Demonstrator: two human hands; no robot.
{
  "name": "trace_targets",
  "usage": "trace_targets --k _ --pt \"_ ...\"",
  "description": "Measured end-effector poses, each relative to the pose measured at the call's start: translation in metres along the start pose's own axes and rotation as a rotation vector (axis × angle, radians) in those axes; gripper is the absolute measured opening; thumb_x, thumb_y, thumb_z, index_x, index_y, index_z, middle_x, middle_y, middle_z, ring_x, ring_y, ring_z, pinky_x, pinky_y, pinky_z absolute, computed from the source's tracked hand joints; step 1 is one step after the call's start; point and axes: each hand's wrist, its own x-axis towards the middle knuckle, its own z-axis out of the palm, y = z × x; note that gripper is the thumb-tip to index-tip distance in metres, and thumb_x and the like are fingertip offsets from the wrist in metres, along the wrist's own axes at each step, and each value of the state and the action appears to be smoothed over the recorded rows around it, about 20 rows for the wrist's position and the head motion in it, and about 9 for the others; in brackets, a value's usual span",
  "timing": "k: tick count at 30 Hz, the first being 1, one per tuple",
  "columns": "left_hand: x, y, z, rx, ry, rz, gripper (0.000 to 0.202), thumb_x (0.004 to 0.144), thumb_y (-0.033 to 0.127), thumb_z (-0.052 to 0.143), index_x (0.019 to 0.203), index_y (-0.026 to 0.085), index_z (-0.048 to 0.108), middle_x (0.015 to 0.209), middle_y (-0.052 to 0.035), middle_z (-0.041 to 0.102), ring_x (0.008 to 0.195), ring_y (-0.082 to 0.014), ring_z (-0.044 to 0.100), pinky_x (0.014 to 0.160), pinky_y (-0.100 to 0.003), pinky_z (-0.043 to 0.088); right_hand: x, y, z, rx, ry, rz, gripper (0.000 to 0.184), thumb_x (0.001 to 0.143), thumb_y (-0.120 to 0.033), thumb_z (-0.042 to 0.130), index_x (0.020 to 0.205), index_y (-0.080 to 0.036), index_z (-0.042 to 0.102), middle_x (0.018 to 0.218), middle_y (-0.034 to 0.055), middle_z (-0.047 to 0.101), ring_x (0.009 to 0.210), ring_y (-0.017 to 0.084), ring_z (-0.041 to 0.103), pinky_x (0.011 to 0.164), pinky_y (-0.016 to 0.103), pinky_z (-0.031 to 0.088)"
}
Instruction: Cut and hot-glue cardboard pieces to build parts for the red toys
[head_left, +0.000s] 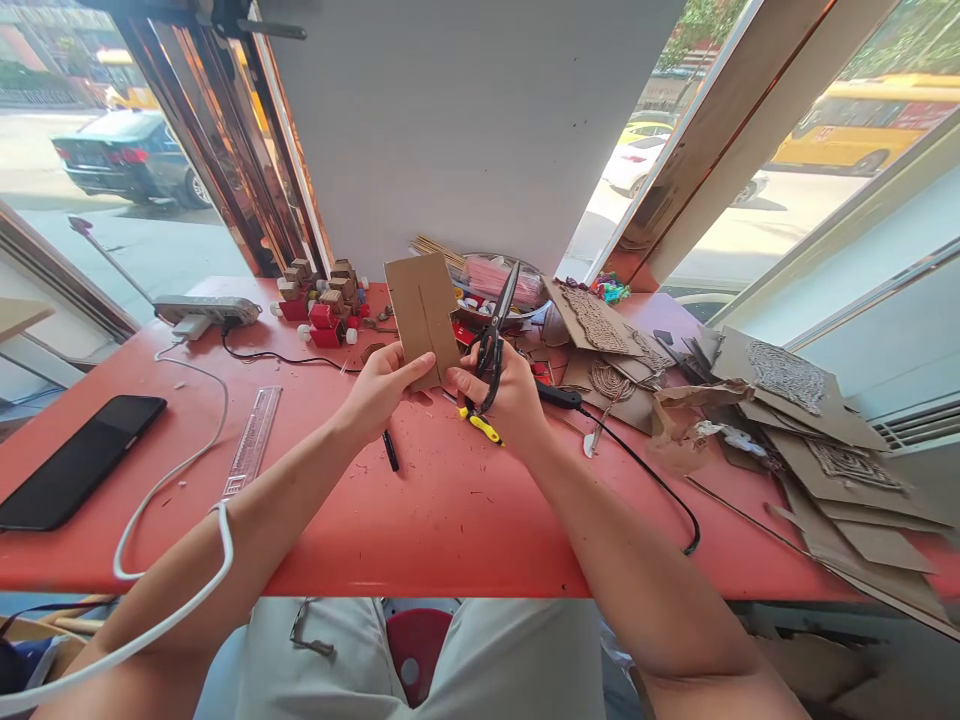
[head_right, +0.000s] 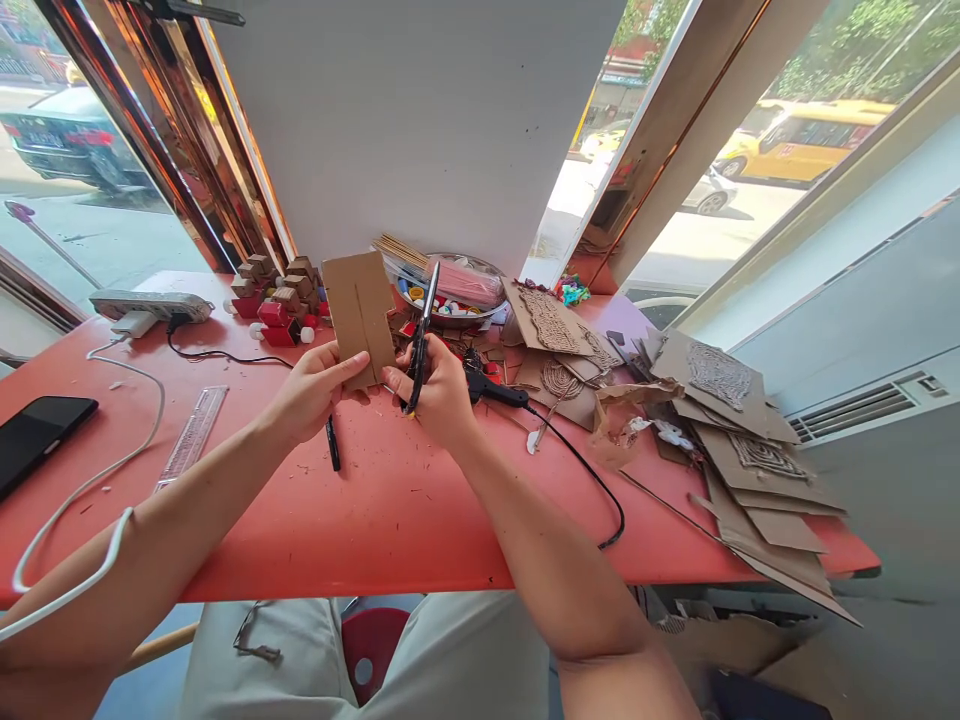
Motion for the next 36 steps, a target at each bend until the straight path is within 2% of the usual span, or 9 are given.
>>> trace_targets --k 6,9,12,14,18,22,26,30,36 --pt "-0.006 0.006 -0.001 0.004 0.001 0.030 0.046 0.051 0.041 0.101 0.078 0.017 0.073 0.072 -0.0048 0.077 0.056 -0.0153 0.066 0.051 -0.026 0.053 0.000 -0.001 0.001 -0.002 -0.016 -0.011 0.066 0.057 -0.065 0.094 0.076 -0.026 0.044 0.067 -0.0096 0.055 0.047 0.009 0.054 0.044 0.025 0.046" --pt "-0.009 0.009 -0.009 0.007 0.028 0.048 0.044 0.054 0.039 0.101 0.080 0.017 0.073 0.075 -0.0068 0.079 0.058 -0.0163 0.068 0.052 -0.027 0.055 0.000 -0.002 0.003 -0.006 -0.099 0.013 0.068 0.058 -0.072 0.093 0.076 -0.026 0.046 0.063 -0.0092 0.056 0.046 0.010 0.056 0.045 0.024 0.046" --pt "-0.008 0.016 -0.019 -0.006 0.078 0.055 0.039 0.060 0.036 0.099 0.083 0.016 0.074 0.075 -0.0069 0.078 0.059 -0.0171 0.069 0.053 -0.028 0.057 -0.002 -0.003 0.006 -0.039 -0.229 0.079 0.074 0.061 -0.088 0.082 0.077 -0.025 0.046 0.063 -0.0062 0.059 0.046 0.011 0.058 0.043 0.023 0.042" --pt "-0.005 0.020 -0.026 -0.025 0.121 0.057 0.035 0.061 0.032 0.097 0.083 0.016 0.075 0.076 -0.0065 0.077 0.061 -0.0161 0.069 0.053 -0.027 0.058 -0.005 -0.002 0.008 -0.062 -0.315 0.124 0.082 0.058 -0.100 0.072 0.078 -0.025 0.045 0.067 -0.0045 0.061 0.046 0.011 0.058 0.041 0.023 0.039" --pt "-0.001 0.024 -0.034 -0.065 0.176 0.098 0.026 0.063 0.026 0.091 0.080 0.017 0.074 0.076 -0.0049 0.076 0.058 -0.0131 0.067 0.054 -0.025 0.059 -0.012 -0.001 0.011 -0.123 -0.455 0.175 0.093 0.054 -0.113 0.052 0.083 -0.024 0.048 0.080 -0.0008 0.061 0.055 0.011 0.061 0.047 0.025 0.043" --pt "-0.005 0.019 -0.038 -0.074 0.152 0.136 0.032 0.059 0.030 0.094 0.080 0.018 0.072 0.075 -0.0032 0.075 0.057 -0.0123 0.067 0.054 -0.023 0.058 -0.018 -0.001 0.008 -0.238 -0.543 0.201 0.092 0.059 -0.113 0.045 0.085 -0.025 0.047 0.076 -0.0031 0.054 0.057 0.012 0.056 0.050 0.026 0.042" --pt "-0.015 0.013 -0.039 -0.001 0.081 0.147 0.037 0.061 0.039 0.096 0.074 0.019 0.067 0.064 0.0001 0.070 0.047 -0.0107 0.059 0.045 -0.023 0.052 -0.022 -0.005 0.008 -0.323 -0.621 0.201 0.088 0.067 -0.111 0.042 0.089 -0.025 0.048 0.072 -0.0040 0.053 0.060 0.014 0.055 0.054 0.028 0.042" --pt "-0.023 0.012 -0.035 0.019 0.051 0.154 0.038 0.065 0.042 0.095 0.071 0.021 0.063 0.057 0.0031 0.063 0.044 -0.0116 0.058 0.044 -0.025 0.050 -0.025 -0.010 0.013 -0.268 -0.692 0.148 0.082 0.074 -0.107 0.043 0.085 -0.026 0.045 0.072 -0.0040 0.053 0.064 0.014 0.050 0.060 0.029 0.042" --pt "-0.027 0.011 -0.028 0.012 0.079 0.137 0.037 0.064 0.041 0.095 0.070 0.022 0.064 0.056 0.0013 0.065 0.045 -0.0127 0.056 0.044 -0.026 0.051 -0.027 -0.010 0.011 -0.307 -0.645 0.104 0.086 0.076 -0.107 0.040 0.097 -0.025 0.054 0.081 -0.0013 0.055 0.071 0.017 0.053 0.063 0.031 0.043"
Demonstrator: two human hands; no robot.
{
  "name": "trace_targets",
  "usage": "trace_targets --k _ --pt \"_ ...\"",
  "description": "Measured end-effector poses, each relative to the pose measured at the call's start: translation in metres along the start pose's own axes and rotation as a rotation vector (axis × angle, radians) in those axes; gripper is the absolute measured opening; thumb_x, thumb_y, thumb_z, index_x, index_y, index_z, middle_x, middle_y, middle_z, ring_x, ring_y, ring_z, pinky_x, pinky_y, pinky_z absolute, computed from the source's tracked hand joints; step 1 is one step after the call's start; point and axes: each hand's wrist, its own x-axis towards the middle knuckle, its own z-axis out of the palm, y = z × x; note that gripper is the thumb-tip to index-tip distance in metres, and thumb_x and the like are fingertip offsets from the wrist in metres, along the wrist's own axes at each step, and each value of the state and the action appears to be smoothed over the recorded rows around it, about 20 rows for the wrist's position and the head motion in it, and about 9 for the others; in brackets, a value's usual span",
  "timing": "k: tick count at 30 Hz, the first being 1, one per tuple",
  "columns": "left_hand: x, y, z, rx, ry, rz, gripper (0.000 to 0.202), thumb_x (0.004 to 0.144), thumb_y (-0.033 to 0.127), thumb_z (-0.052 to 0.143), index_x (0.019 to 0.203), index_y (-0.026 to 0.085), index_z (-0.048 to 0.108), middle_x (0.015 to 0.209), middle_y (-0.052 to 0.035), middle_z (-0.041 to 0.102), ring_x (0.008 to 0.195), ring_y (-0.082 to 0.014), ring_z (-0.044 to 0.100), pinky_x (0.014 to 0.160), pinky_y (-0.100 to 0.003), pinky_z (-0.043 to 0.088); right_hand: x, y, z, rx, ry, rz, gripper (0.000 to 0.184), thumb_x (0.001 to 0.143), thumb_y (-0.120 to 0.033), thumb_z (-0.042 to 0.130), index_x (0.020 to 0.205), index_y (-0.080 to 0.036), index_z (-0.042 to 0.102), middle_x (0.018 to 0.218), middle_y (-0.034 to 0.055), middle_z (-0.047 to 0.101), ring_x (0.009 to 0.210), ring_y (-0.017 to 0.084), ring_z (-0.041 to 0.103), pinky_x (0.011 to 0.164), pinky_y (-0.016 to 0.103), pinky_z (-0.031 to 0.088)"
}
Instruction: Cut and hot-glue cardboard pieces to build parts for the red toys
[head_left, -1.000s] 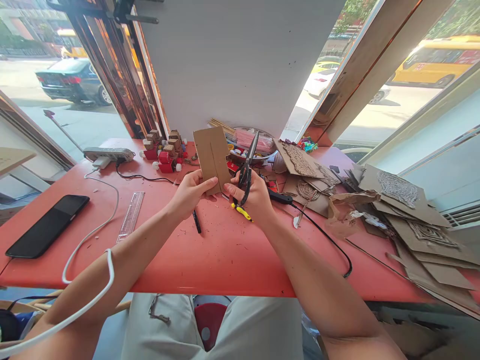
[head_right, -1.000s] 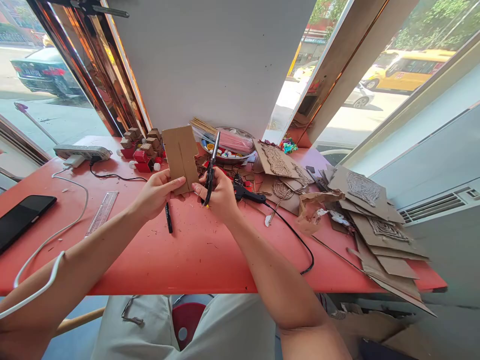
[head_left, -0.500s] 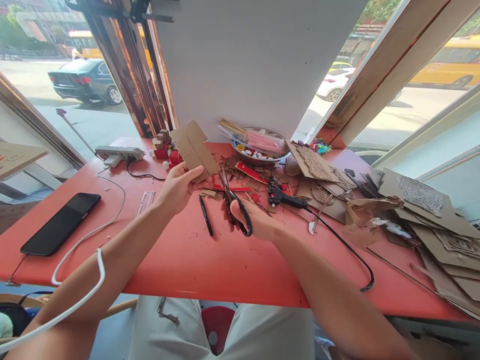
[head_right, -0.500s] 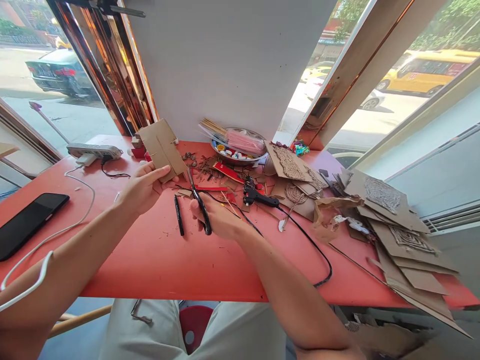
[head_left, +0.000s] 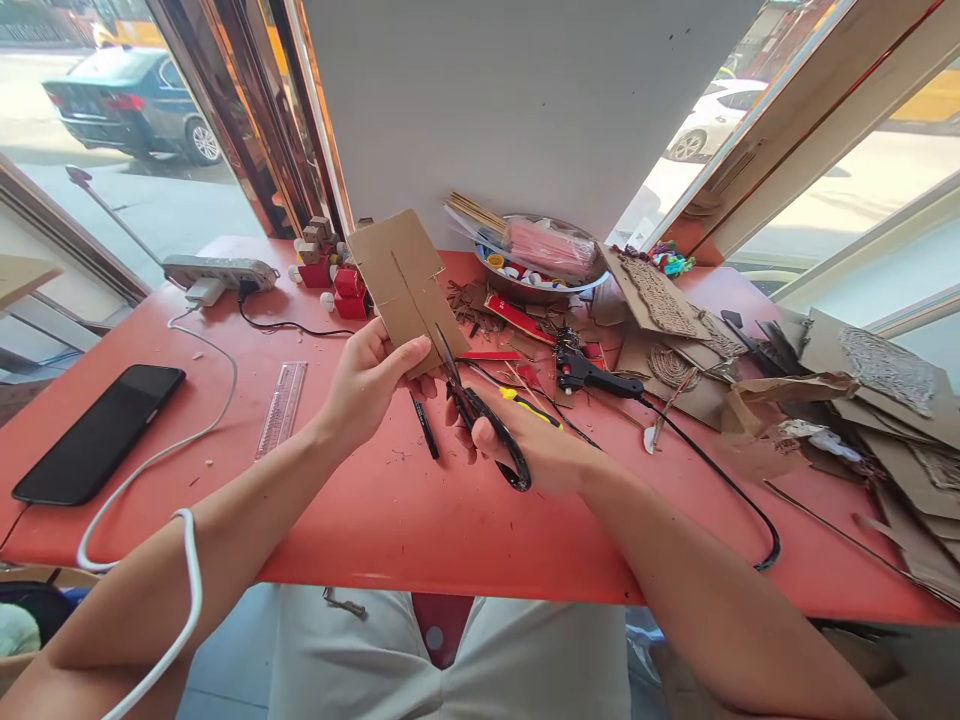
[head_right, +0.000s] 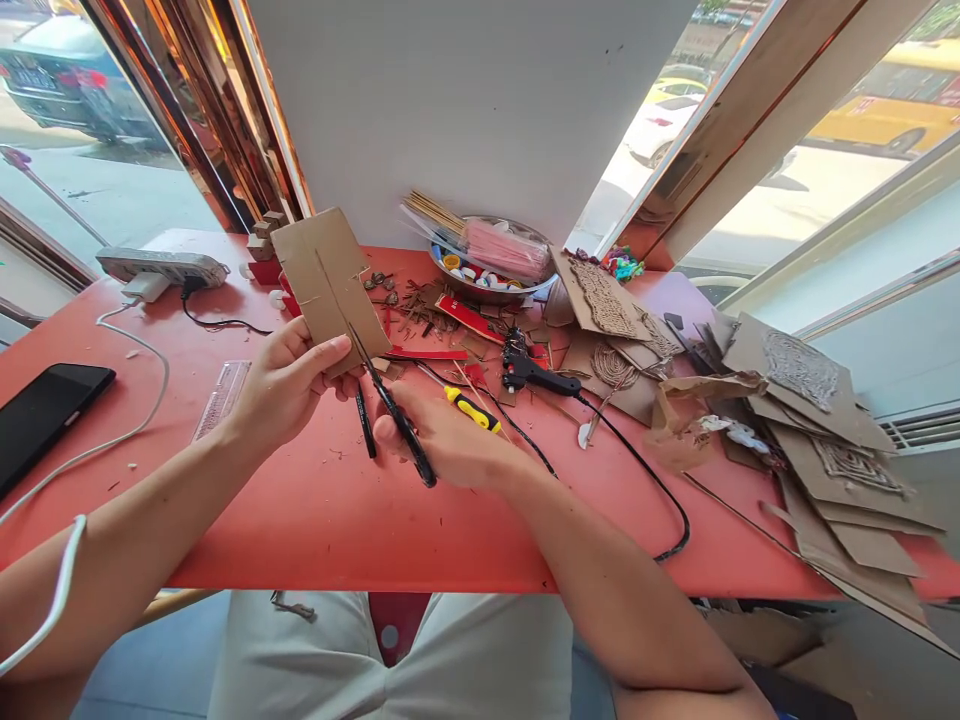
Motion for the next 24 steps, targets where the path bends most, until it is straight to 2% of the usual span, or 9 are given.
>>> trace_targets --k 3,7,14,19,24 --pt "-0.0010 -0.0010 -0.0004 0.020 0.013 0.018 0.037 0.064 0.041 0.094 0.069 0.023 0.062 0.054 0.0028 0.064 0.043 -0.0120 0.054 0.043 -0.025 0.049 -0.0005 0.0005 -0.0019 -0.044 0.002 -0.023 0.085 0.078 -0.106 0.038 0.097 -0.026 0.057 0.082 -0.0006 0.056 0.072 0.017 0.054 0.063 0.031 0.043" --pt "-0.0025 -0.0019 -0.0017 0.037 0.011 0.054 0.036 0.068 0.041 0.092 0.072 0.023 0.061 0.057 0.0032 0.062 0.045 -0.0123 0.056 0.043 -0.026 0.049 0.0005 -0.0014 -0.0010 -0.060 0.016 -0.048 0.082 0.079 -0.105 0.037 0.090 -0.026 0.052 0.081 -0.0008 0.055 0.074 0.018 0.053 0.067 0.032 0.045" --pt "-0.0046 -0.0015 -0.0009 0.028 0.006 0.054 0.033 0.071 0.035 0.089 0.073 0.023 0.059 0.055 0.0053 0.057 0.045 -0.0126 0.055 0.043 -0.025 0.046 -0.0001 0.0006 0.0003 -0.077 -0.009 -0.015 0.083 0.079 -0.106 0.037 0.095 -0.025 0.053 0.081 -0.0007 0.059 0.078 0.019 0.057 0.073 0.034 0.048" --pt "-0.0055 -0.0010 -0.0004 0.026 0.038 0.028 0.032 0.071 0.033 0.089 0.074 0.024 0.058 0.058 0.0034 0.060 0.046 -0.0138 0.056 0.044 -0.027 0.047 0.0011 0.0020 0.0032 -0.048 0.028 -0.028 0.084 0.078 -0.106 0.039 0.093 -0.025 0.055 0.078 -0.0012 0.059 0.074 0.018 0.057 0.070 0.032 0.048" --pt "-0.0067 0.0015 0.0011 0.030 0.024 0.061 0.033 0.068 0.035 0.089 0.072 0.025 0.058 0.054 0.0068 0.054 0.043 -0.0121 0.052 0.042 -0.026 0.045 0.0030 0.0034 0.0071 -0.043 0.052 -0.030 0.080 0.082 -0.103 0.040 0.088 -0.025 0.053 0.068 -0.0027 0.057 0.070 0.018 0.058 0.066 0.031 0.045"
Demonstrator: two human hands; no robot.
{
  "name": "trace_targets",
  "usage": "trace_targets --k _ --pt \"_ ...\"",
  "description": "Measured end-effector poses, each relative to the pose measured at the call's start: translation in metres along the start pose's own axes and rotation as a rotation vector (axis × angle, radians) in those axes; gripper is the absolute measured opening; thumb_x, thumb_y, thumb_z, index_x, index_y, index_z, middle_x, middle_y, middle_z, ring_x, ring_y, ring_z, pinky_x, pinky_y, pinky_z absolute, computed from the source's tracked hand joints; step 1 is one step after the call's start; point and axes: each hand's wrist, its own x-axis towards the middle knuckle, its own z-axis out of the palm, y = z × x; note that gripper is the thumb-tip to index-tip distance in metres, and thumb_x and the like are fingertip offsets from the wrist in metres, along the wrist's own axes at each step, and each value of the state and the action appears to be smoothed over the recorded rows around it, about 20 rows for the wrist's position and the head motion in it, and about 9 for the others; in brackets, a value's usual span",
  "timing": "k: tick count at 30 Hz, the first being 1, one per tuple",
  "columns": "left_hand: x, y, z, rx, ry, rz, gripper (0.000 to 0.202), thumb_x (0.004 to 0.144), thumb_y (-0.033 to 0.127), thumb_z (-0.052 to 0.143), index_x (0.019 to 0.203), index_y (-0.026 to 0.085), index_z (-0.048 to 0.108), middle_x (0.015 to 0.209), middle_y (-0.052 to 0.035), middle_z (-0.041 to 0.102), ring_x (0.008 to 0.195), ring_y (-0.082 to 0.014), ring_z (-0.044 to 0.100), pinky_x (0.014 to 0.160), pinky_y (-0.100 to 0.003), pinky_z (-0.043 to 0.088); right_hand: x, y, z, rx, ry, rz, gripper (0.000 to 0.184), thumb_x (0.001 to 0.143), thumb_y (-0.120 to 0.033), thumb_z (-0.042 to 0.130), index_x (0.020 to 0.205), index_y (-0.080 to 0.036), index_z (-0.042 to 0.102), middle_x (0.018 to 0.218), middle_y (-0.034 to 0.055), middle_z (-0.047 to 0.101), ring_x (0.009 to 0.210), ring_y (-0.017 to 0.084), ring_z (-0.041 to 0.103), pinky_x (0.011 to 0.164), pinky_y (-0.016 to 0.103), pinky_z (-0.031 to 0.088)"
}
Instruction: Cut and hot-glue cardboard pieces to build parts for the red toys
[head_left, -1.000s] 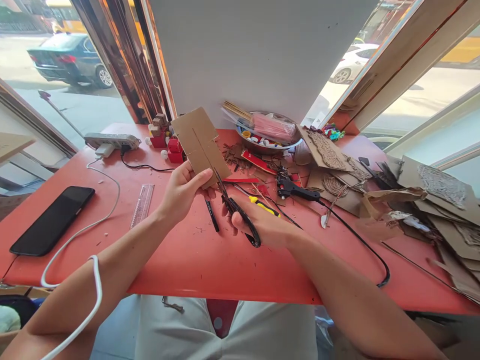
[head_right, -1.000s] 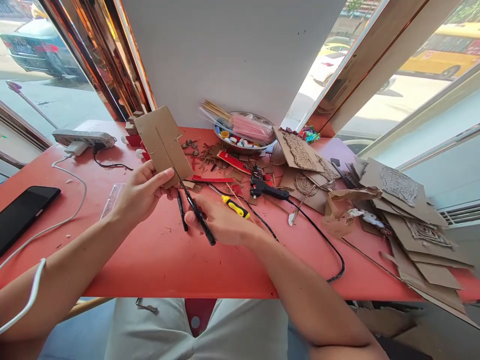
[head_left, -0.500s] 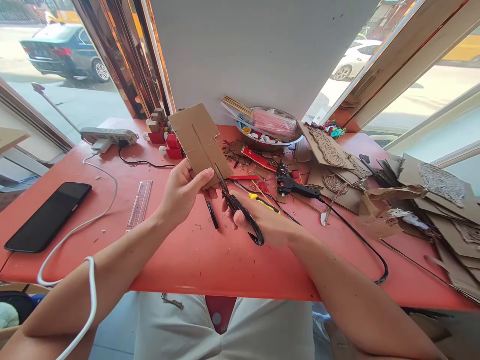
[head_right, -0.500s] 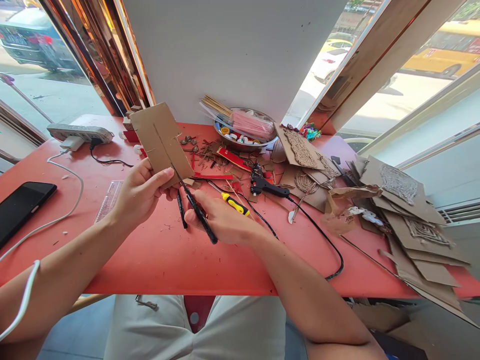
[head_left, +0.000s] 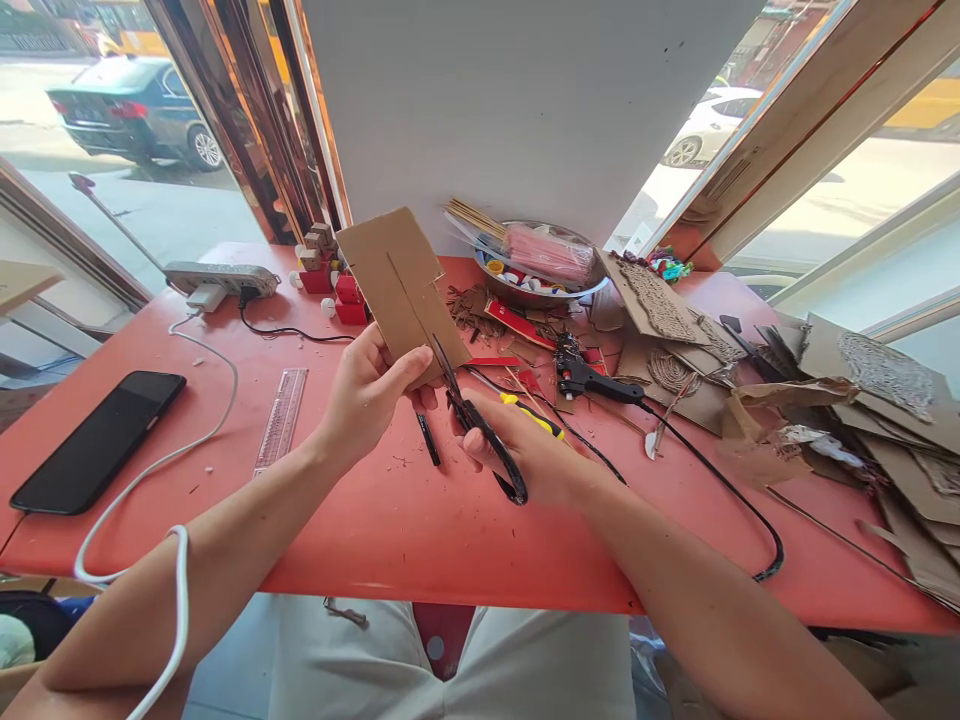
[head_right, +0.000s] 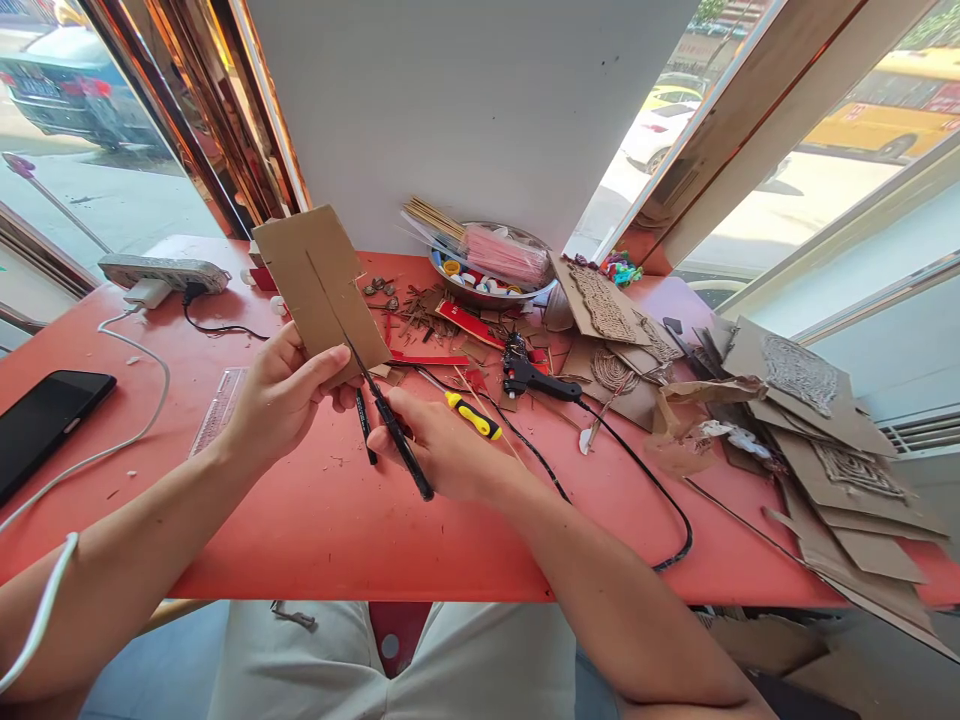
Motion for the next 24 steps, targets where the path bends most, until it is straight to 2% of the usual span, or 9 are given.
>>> trace_targets --k 4,9,12,16,20,24 --pt "-0.0009 0.0028 -0.0002 -0.008 0.001 0.006 0.033 0.070 0.032 0.089 0.072 0.025 0.056 0.050 0.0095 0.046 0.043 -0.0129 0.053 0.043 -0.026 0.045 -0.0009 -0.0006 0.0019 0.011 -0.001 0.015 0.074 0.086 -0.099 0.043 0.087 -0.026 0.051 0.065 -0.0040 0.052 0.068 0.018 0.057 0.066 0.031 0.045" --pt "-0.0013 0.0048 -0.0009 0.005 -0.021 0.012 0.032 0.071 0.032 0.087 0.074 0.025 0.056 0.055 0.0072 0.055 0.044 -0.0123 0.053 0.044 -0.027 0.045 -0.0011 -0.0028 0.0045 0.011 0.044 0.013 0.068 0.090 -0.094 0.046 0.078 -0.027 0.046 0.057 -0.0055 0.046 0.060 0.017 0.053 0.061 0.031 0.042" --pt "-0.0014 0.0062 -0.0005 0.011 -0.020 0.028 0.033 0.071 0.032 0.088 0.073 0.025 0.056 0.054 0.0076 0.055 0.043 -0.0114 0.053 0.043 -0.025 0.045 -0.0005 -0.0056 0.0064 0.028 0.074 -0.001 0.065 0.092 -0.090 0.048 0.075 -0.027 0.043 0.055 -0.0059 0.045 0.058 0.016 0.051 0.058 0.030 0.040" --pt "-0.0004 0.0080 -0.0020 0.011 -0.043 0.060 0.035 0.073 0.033 0.088 0.073 0.024 0.054 0.055 0.0073 0.057 0.042 -0.0103 0.054 0.041 -0.023 0.046 0.0004 -0.0074 0.0087 0.067 0.090 -0.014 0.066 0.092 -0.090 0.049 0.073 -0.027 0.042 0.056 -0.0058 0.046 0.057 0.015 0.048 0.055 0.029 0.037" --pt "0.0014 0.0079 -0.0059 0.023 -0.103 0.104 0.036 0.076 0.033 0.087 0.076 0.024 0.052 0.051 0.0110 0.049 0.045 -0.0118 0.060 0.041 -0.021 0.049 0.0006 -0.0054 0.0100 0.097 0.077 0.005 0.069 0.089 -0.093 0.049 0.074 -0.026 0.043 0.058 -0.0052 0.048 0.058 0.014 0.046 0.054 0.028 0.035" --pt "0.0009 0.0060 -0.0063 0.055 -0.160 0.108 0.034 0.080 0.034 0.085 0.079 0.023 0.053 0.059 0.0070 0.063 0.042 -0.0096 0.058 0.041 -0.021 0.049 -0.0005 -0.0043 0.0100 0.105 0.069 -0.016 0.073 0.086 -0.098 0.044 0.077 -0.026 0.045 0.061 -0.0051 0.049 0.061 0.014 0.048 0.057 0.029 0.036"
